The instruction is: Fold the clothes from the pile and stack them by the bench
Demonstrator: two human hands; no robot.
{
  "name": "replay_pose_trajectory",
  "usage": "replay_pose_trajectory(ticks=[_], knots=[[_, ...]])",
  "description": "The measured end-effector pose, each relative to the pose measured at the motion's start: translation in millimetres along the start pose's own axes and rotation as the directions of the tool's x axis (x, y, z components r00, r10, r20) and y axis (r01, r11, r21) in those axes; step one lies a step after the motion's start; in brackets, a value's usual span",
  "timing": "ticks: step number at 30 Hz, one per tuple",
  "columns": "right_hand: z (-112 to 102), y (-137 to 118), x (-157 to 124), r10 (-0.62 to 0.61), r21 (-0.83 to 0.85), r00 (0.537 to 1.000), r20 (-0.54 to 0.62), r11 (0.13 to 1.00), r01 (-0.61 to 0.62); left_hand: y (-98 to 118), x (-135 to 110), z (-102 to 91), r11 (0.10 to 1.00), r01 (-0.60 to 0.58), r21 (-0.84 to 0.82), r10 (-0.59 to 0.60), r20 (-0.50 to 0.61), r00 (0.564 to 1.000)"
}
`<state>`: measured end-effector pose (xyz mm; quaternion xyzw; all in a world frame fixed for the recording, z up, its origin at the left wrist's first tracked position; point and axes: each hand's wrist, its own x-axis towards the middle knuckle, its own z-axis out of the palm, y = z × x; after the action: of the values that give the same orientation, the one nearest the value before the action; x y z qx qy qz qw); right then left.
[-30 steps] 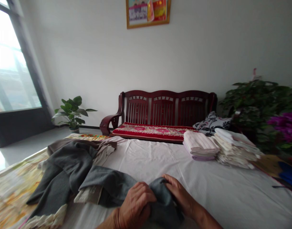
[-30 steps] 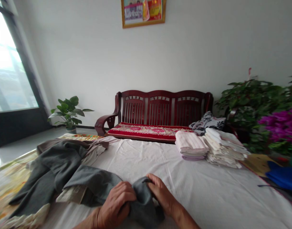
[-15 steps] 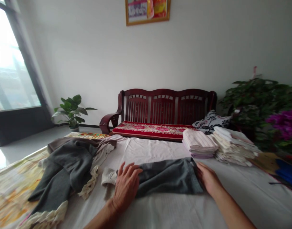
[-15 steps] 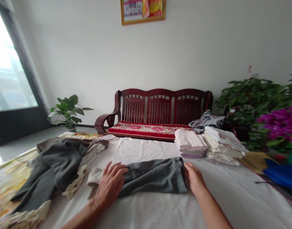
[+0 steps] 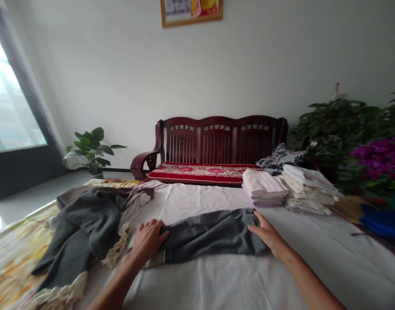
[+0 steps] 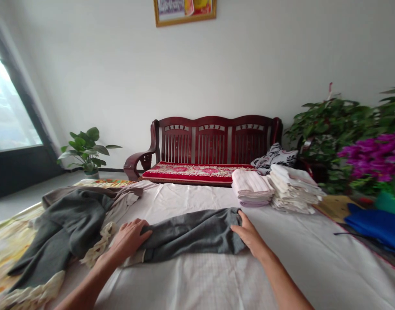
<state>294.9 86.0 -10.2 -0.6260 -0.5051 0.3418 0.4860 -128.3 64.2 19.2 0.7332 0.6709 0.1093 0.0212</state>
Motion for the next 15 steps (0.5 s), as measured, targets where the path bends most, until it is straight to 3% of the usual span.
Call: replay_pose_trajectory(ticks=[5,12,15], knots=[[-7,-16,-9,0.239,0.163,0.965,0.109,0.953,-0.255,-11,3,-0.7,0.988,-0.047,-0.149,0.043,-0.026,0.999],[-50,-27,-12,0.212,0.205,0.964,0.163,0.948,-0.244,-9,21,-15.7,0.984,-0.074,-0.165,0.028,-0.269,0.963],[-75,-14,-11,0.217,0.202,0.972,0.092,0.952,-0.231,2,39,-19.8,0.98,-0.15,-0.134,0.091,-0.373,0.923]])
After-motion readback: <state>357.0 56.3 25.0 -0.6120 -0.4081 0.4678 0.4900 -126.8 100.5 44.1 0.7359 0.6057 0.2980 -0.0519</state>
